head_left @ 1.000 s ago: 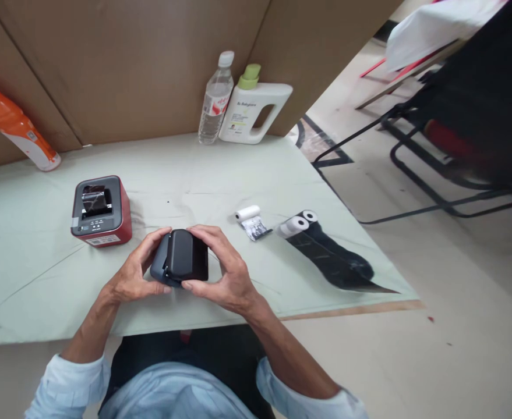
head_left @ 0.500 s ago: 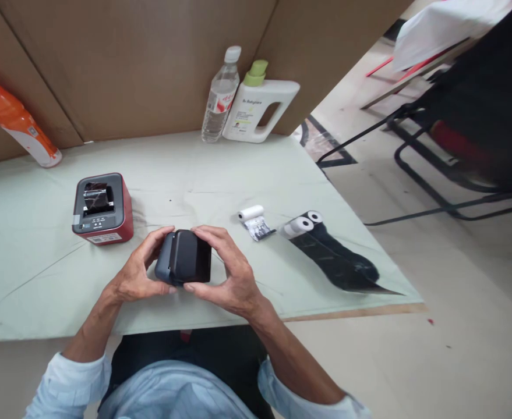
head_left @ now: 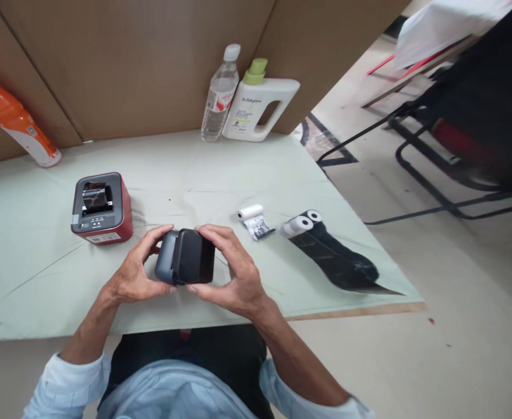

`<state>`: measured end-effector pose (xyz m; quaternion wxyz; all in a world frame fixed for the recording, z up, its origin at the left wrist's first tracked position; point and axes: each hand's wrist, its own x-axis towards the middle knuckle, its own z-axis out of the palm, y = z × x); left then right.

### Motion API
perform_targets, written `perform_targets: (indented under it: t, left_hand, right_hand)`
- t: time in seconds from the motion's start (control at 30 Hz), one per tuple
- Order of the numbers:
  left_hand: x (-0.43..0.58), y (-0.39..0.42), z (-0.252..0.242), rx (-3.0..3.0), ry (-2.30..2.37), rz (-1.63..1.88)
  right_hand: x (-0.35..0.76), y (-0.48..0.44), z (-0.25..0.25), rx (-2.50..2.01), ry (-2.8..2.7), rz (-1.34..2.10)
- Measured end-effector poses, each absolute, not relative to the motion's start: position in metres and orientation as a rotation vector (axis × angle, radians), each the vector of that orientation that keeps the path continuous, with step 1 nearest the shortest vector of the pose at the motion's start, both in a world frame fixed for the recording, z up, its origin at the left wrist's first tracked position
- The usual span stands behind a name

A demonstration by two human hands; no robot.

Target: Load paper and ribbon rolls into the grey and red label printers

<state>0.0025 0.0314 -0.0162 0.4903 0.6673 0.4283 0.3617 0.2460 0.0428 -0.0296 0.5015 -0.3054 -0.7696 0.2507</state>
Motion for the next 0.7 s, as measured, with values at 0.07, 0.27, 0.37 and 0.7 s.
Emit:
perform_targets:
  t: [0.07,0.27,0.37,0.7]
  left_hand:
    - [0.0020,0.0314,-0.0156,1.635,1.039,0.880]
    - [0.0026,0.0305,-0.0120,1.673,1.045,0.886]
    - [0.0033,0.0306,-0.0102,1.690,1.035,0.896]
    - [0.0034,0.0301,-0.0082,1.704,1.044,0.900]
  right_hand:
    - [0.2463,0.0427,-0.0293,-0.737,-1.861,0.594]
    - [0.2476,0.0428,-0.0276,-0.744,-1.877,0.565]
    - [0.2478,0.0425,-0.0262,-0.738,-1.886,0.555]
    - [0.2488,0.0430,-0.0257,-0.745,-1.901,0.538]
